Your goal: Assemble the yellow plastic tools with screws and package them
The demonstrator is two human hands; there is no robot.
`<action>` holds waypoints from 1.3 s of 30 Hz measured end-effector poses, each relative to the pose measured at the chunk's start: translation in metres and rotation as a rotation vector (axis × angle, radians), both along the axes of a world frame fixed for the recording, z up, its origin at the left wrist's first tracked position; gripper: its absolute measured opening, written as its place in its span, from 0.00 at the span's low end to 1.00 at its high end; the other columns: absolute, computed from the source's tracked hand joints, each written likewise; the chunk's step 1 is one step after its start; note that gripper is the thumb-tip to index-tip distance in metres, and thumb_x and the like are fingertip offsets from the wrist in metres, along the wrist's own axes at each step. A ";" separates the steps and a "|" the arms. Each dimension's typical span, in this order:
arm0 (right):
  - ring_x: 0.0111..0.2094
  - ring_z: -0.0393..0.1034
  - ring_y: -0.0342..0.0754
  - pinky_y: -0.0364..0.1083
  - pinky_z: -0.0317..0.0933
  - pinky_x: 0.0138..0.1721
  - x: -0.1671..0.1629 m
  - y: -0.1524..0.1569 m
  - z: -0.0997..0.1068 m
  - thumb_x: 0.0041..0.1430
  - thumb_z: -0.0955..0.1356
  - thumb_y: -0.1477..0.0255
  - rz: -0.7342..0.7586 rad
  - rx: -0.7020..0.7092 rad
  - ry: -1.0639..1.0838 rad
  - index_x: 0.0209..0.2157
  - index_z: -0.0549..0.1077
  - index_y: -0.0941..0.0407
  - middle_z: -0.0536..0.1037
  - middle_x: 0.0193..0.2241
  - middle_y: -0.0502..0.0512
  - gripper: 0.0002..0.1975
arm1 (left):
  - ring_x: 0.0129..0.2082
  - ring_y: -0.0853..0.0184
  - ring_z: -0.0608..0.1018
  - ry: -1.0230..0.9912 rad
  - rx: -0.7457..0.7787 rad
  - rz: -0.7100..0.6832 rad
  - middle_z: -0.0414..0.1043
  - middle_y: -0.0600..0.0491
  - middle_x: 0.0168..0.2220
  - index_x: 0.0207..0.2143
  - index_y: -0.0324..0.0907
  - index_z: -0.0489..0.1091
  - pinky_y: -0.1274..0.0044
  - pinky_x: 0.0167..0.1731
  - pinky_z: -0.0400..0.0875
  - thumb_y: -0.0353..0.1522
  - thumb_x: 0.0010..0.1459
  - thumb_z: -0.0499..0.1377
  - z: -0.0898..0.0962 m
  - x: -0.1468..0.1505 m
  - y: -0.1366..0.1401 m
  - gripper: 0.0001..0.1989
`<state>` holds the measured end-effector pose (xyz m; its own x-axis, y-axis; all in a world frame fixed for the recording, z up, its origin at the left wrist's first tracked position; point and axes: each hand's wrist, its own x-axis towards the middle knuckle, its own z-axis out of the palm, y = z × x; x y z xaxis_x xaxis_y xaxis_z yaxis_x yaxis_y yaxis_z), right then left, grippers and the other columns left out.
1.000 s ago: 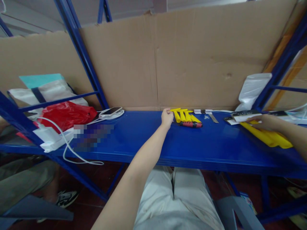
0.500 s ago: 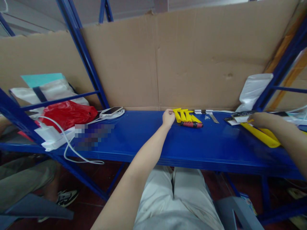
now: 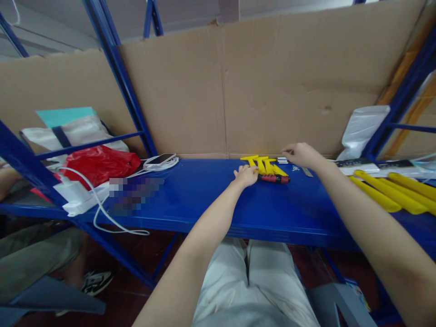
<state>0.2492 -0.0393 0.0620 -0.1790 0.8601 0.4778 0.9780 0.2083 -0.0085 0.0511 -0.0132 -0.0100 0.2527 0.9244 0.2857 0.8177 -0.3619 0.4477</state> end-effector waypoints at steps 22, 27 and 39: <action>0.29 0.72 0.47 0.43 0.62 0.33 -0.028 -0.003 -0.049 0.56 0.60 0.72 0.291 -0.055 0.118 0.31 0.77 0.58 0.79 0.29 0.56 0.14 | 0.52 0.54 0.69 -0.006 -0.082 0.165 0.69 0.46 0.51 0.45 0.48 0.72 0.61 0.48 0.61 0.27 0.51 0.54 0.002 -0.011 0.008 0.19; 0.32 0.73 0.48 0.45 0.64 0.36 -0.027 -0.001 -0.049 0.55 0.61 0.73 0.292 -0.037 0.116 0.34 0.77 0.57 0.79 0.32 0.56 0.13 | 0.51 0.57 0.71 -0.157 -0.077 0.214 0.69 0.45 0.49 0.45 0.46 0.72 0.65 0.48 0.62 0.26 0.53 0.52 0.004 -0.011 0.011 0.18; 0.39 0.73 0.51 0.48 0.65 0.43 -0.023 0.004 -0.053 0.55 0.62 0.75 0.222 -0.001 0.164 0.42 0.74 0.60 0.78 0.38 0.60 0.15 | 0.47 0.65 0.72 -0.480 0.223 0.215 0.70 0.46 0.44 0.39 0.40 0.70 0.76 0.48 0.64 0.19 0.54 0.49 0.010 -0.012 0.014 0.15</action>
